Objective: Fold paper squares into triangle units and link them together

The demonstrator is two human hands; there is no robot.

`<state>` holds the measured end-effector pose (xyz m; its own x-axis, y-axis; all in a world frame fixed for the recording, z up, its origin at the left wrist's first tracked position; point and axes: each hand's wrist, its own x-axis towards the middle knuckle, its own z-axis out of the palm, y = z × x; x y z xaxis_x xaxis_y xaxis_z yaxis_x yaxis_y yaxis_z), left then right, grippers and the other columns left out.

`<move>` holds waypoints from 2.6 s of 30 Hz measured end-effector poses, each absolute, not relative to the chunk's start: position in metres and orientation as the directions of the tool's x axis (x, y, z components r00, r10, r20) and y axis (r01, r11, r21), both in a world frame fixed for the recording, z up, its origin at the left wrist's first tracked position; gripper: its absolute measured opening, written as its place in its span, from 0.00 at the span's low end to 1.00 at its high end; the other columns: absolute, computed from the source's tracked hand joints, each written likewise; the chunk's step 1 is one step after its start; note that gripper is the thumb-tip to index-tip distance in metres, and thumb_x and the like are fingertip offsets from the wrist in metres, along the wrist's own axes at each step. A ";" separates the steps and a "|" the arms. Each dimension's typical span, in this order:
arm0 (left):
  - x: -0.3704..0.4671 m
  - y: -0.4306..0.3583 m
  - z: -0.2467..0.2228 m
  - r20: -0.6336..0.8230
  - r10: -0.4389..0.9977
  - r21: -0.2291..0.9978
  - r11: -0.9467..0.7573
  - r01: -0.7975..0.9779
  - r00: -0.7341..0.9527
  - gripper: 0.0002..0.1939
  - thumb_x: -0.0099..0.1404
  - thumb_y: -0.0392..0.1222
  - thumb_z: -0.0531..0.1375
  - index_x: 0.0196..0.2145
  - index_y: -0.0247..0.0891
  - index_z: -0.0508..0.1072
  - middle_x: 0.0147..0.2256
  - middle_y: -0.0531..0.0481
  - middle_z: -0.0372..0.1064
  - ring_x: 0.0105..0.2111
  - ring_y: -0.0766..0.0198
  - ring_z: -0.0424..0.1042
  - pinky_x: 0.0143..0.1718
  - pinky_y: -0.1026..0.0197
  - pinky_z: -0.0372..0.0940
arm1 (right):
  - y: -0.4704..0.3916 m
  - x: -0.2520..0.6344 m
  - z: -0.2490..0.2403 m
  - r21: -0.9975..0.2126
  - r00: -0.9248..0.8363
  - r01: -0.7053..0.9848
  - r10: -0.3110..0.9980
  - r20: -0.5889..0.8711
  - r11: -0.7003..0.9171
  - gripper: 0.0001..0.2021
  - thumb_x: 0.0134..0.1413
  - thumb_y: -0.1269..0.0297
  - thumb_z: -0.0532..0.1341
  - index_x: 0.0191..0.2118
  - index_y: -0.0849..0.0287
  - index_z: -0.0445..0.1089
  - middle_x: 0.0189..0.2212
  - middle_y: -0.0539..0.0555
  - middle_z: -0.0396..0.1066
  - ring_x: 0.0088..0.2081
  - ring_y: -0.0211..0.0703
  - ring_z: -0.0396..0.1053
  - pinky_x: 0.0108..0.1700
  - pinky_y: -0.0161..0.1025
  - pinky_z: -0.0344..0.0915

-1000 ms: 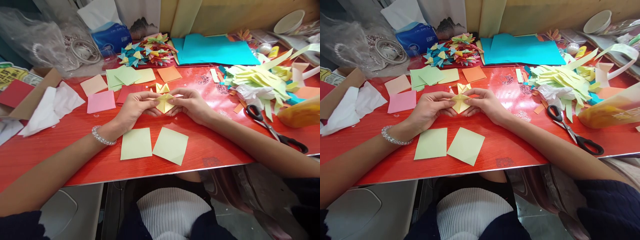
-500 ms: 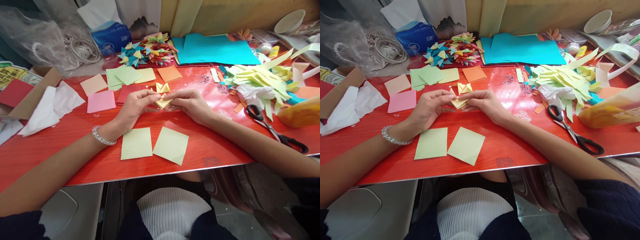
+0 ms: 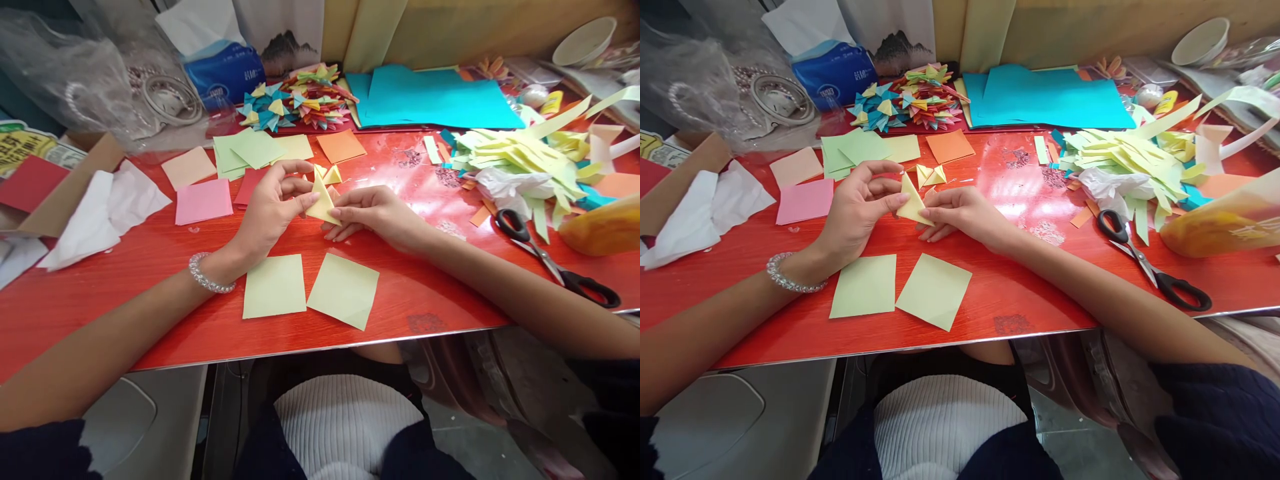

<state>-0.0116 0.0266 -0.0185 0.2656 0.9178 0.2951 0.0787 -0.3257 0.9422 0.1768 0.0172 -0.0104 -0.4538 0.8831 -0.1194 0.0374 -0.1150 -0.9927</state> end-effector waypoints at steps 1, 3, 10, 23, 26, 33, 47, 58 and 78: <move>-0.012 0.026 -0.018 0.299 0.918 0.940 -0.330 0.084 0.260 0.14 0.59 0.33 0.61 0.43 0.41 0.68 0.35 0.51 0.68 0.35 0.65 0.70 0.30 0.64 0.65 | 0.016 0.176 -0.009 -0.990 -0.472 0.066 0.870 -0.143 -0.127 0.05 0.53 0.68 0.63 0.32 0.65 0.70 0.27 0.57 0.75 0.29 0.42 0.76 0.32 0.36 0.75; -0.011 0.025 -0.017 0.298 0.915 0.934 -0.338 0.113 0.272 0.12 0.59 0.34 0.61 0.42 0.40 0.69 0.36 0.51 0.69 0.37 0.65 0.70 0.31 0.64 0.65 | 0.013 0.174 -0.007 -0.987 -0.494 0.097 0.855 -0.160 -0.128 0.05 0.53 0.68 0.62 0.30 0.65 0.70 0.26 0.57 0.75 0.29 0.42 0.76 0.32 0.36 0.75; -0.008 0.019 -0.012 0.271 0.911 0.904 -0.352 0.242 0.312 0.13 0.60 0.33 0.60 0.44 0.39 0.70 0.27 0.55 0.63 0.26 0.70 0.66 0.30 0.64 0.65 | 0.007 0.170 -0.005 -0.989 -0.469 0.094 0.872 -0.142 -0.110 0.06 0.54 0.66 0.62 0.29 0.63 0.69 0.27 0.55 0.76 0.29 0.39 0.76 0.32 0.33 0.75; -0.008 0.018 -0.007 0.164 0.899 0.943 -0.264 0.203 0.407 0.09 0.60 0.46 0.62 0.29 0.37 0.71 0.25 0.54 0.63 0.23 0.71 0.58 0.25 0.65 0.56 | 0.003 0.169 -0.002 -0.978 -0.574 0.185 0.797 -0.186 -0.094 0.14 0.52 0.57 0.63 0.27 0.64 0.67 0.24 0.54 0.75 0.25 0.36 0.74 0.28 0.32 0.72; -0.008 0.017 -0.005 0.118 0.887 0.946 -0.237 0.220 0.446 0.11 0.62 0.46 0.59 0.28 0.37 0.72 0.24 0.54 0.63 0.25 0.70 0.59 0.27 0.65 0.56 | 0.003 0.170 -0.002 -0.981 -0.570 0.192 0.809 -0.145 -0.041 0.14 0.53 0.57 0.63 0.25 0.64 0.67 0.21 0.53 0.73 0.21 0.35 0.72 0.25 0.32 0.70; -0.007 0.017 -0.004 0.143 0.905 0.942 -0.248 0.225 0.400 0.09 0.60 0.45 0.61 0.28 0.37 0.71 0.29 0.52 0.66 0.30 0.67 0.63 0.33 0.65 0.59 | 0.004 0.172 -0.003 -0.959 -0.629 0.282 0.762 -0.155 0.037 0.13 0.55 0.62 0.61 0.23 0.64 0.68 0.21 0.53 0.72 0.20 0.33 0.69 0.22 0.31 0.66; -0.007 0.016 -0.003 0.104 0.881 0.934 -0.247 0.260 0.461 0.13 0.60 0.43 0.59 0.21 0.37 0.66 0.23 0.54 0.60 0.25 0.68 0.59 0.28 0.63 0.55 | 0.004 0.173 -0.006 -0.929 -0.678 0.328 0.727 -0.105 0.172 0.14 0.57 0.61 0.58 0.23 0.62 0.67 0.18 0.50 0.69 0.18 0.30 0.66 0.22 0.30 0.63; -0.007 0.018 -0.005 0.085 0.909 0.955 -0.191 0.227 0.407 0.14 0.58 0.52 0.62 0.26 0.37 0.70 0.23 0.53 0.64 0.23 0.70 0.62 0.24 0.65 0.58 | 0.007 0.171 -0.007 -0.985 -0.564 0.170 0.820 -0.101 -0.004 0.13 0.56 0.60 0.60 0.24 0.63 0.67 0.19 0.51 0.71 0.17 0.31 0.67 0.19 0.30 0.65; -0.009 0.019 -0.004 0.036 0.916 0.995 -0.072 0.074 0.398 0.12 0.59 0.46 0.63 0.27 0.35 0.69 0.23 0.53 0.66 0.22 0.69 0.70 0.25 0.65 0.67 | 0.008 0.172 -0.012 -0.994 -0.524 -0.004 0.847 -0.091 -0.110 0.11 0.54 0.61 0.62 0.27 0.63 0.68 0.23 0.53 0.74 0.20 0.35 0.71 0.24 0.32 0.71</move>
<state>-0.0088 0.0188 -0.0039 0.3985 0.9165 0.0364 0.0736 -0.0715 0.9947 0.1719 0.0082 -0.0121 -0.5238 0.8469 -0.0912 -0.0041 -0.1096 -0.9940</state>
